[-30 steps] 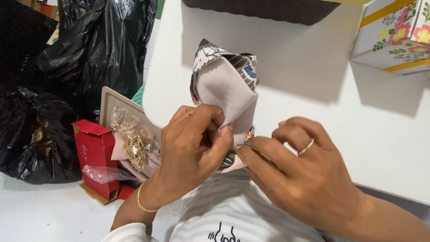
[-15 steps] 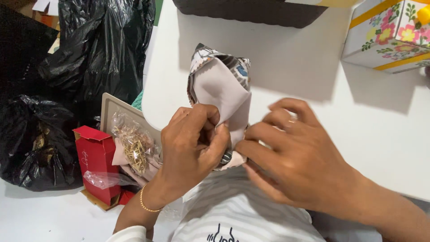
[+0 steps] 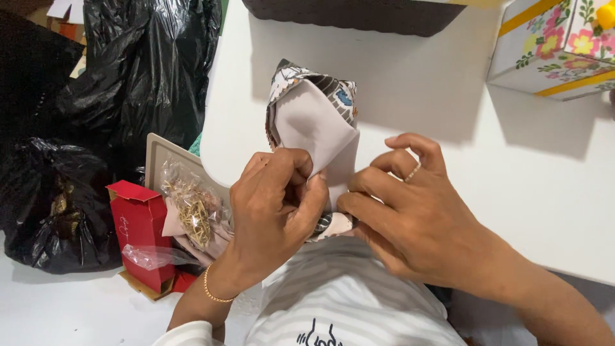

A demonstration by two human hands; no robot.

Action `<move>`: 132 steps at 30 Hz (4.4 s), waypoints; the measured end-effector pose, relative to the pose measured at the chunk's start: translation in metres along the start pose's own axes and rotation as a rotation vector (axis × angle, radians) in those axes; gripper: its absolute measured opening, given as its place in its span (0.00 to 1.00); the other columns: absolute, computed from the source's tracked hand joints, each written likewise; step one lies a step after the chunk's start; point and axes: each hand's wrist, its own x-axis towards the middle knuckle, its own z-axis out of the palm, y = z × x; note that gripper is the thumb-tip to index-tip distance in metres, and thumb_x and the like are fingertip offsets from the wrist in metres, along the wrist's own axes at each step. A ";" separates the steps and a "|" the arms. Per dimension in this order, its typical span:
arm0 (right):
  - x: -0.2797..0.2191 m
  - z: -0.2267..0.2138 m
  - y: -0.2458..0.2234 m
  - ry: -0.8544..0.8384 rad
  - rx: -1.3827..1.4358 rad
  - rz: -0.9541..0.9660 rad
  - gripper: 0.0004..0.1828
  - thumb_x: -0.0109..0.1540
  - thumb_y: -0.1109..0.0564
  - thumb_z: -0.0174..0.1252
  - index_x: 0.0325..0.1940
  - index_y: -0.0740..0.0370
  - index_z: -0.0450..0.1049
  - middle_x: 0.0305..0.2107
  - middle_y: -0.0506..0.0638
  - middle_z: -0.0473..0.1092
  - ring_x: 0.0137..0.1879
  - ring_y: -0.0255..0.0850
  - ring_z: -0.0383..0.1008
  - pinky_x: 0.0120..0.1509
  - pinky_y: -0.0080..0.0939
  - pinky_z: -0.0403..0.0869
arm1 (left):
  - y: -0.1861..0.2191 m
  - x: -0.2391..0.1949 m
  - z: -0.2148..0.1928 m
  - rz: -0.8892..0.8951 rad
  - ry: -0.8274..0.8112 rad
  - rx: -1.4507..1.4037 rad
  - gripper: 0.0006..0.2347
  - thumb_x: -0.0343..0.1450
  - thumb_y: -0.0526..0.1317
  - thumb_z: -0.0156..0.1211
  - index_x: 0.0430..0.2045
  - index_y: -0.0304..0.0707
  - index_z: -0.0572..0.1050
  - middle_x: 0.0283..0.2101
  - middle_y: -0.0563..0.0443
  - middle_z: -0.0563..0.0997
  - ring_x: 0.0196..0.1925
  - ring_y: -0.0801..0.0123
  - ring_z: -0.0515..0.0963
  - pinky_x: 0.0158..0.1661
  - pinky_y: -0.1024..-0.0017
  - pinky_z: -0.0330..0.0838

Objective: Folding fabric items and placing them into gift boxes and pouches, including adjusting ribbons.

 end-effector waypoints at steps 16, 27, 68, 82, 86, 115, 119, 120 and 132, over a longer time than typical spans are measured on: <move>-0.005 0.023 -0.012 0.249 -0.151 -0.096 0.13 0.70 0.62 0.56 0.59 0.63 0.73 0.51 0.64 0.71 0.57 0.58 0.77 0.63 0.56 0.79 | -0.004 0.022 -0.010 -0.315 -0.075 -0.288 0.05 0.75 0.37 0.56 0.29 0.41 0.68 0.22 0.59 0.68 0.23 0.79 0.65 0.25 0.78 0.61; -0.054 -0.027 0.028 0.268 0.817 0.661 0.38 0.53 0.68 0.68 0.69 0.66 0.67 0.49 0.52 0.72 0.55 0.37 0.74 0.72 0.35 0.73 | -0.036 0.022 -0.011 -0.405 -0.024 -0.715 0.12 0.77 0.33 0.51 0.55 0.37 0.65 0.56 0.46 0.72 0.54 0.67 0.76 0.43 0.79 0.82; -0.187 -0.072 0.031 1.133 1.594 0.915 0.26 0.67 0.56 0.56 0.68 0.67 0.72 0.59 0.58 0.75 0.64 0.57 0.76 0.62 0.66 0.74 | -0.011 0.070 0.090 -0.941 -0.043 -1.912 0.13 0.76 0.41 0.56 0.47 0.27 0.78 0.43 0.39 0.85 0.43 0.59 0.86 0.44 0.65 0.84; -0.173 -0.058 0.030 1.214 1.629 0.884 0.26 0.65 0.55 0.55 0.67 0.64 0.72 0.60 0.57 0.74 0.64 0.56 0.74 0.61 0.63 0.72 | 0.007 0.029 0.119 -0.906 0.003 -1.625 0.08 0.68 0.27 0.60 0.39 0.33 0.73 0.39 0.42 0.84 0.40 0.58 0.84 0.48 0.52 0.82; -0.190 -0.036 0.034 1.130 1.599 1.175 0.23 0.66 0.52 0.54 0.63 0.64 0.71 0.53 0.57 0.76 0.56 0.51 0.77 0.58 0.58 0.76 | -0.005 0.016 0.099 -0.910 0.029 -1.549 0.14 0.65 0.26 0.59 0.44 0.29 0.73 0.39 0.40 0.83 0.40 0.53 0.83 0.44 0.54 0.84; -0.019 -0.085 -0.048 0.632 0.067 0.409 0.21 0.55 0.45 0.63 0.33 0.68 0.75 0.27 0.52 0.74 0.32 0.41 0.76 0.39 0.36 0.77 | 0.069 -0.020 0.067 0.097 -0.164 -0.902 0.13 0.78 0.31 0.45 0.55 0.25 0.53 0.56 0.32 0.62 0.57 0.49 0.70 0.65 0.50 0.68; -0.035 -0.077 -0.046 0.592 0.343 0.589 0.07 0.60 0.60 0.62 0.39 0.66 0.74 0.33 0.52 0.76 0.41 0.39 0.80 0.49 0.34 0.77 | 0.047 -0.037 0.063 -0.015 -0.117 -0.659 0.18 0.80 0.43 0.47 0.61 0.28 0.67 0.63 0.37 0.74 0.67 0.51 0.74 0.71 0.55 0.64; -0.041 -0.074 -0.044 0.588 0.344 0.590 0.07 0.60 0.60 0.62 0.39 0.66 0.74 0.33 0.52 0.76 0.41 0.39 0.80 0.49 0.34 0.77 | 0.039 -0.037 0.068 -0.019 -0.115 -0.661 0.18 0.80 0.43 0.47 0.61 0.28 0.67 0.63 0.37 0.74 0.67 0.51 0.74 0.71 0.55 0.64; -0.089 -0.056 0.009 1.297 0.542 1.347 0.10 0.67 0.57 0.55 0.34 0.45 0.63 0.13 0.35 0.55 0.14 0.21 0.49 0.14 0.26 0.43 | 0.029 -0.004 0.091 -0.773 0.098 -1.805 0.13 0.81 0.41 0.46 0.51 0.30 0.74 0.51 0.40 0.82 0.56 0.55 0.80 0.57 0.55 0.76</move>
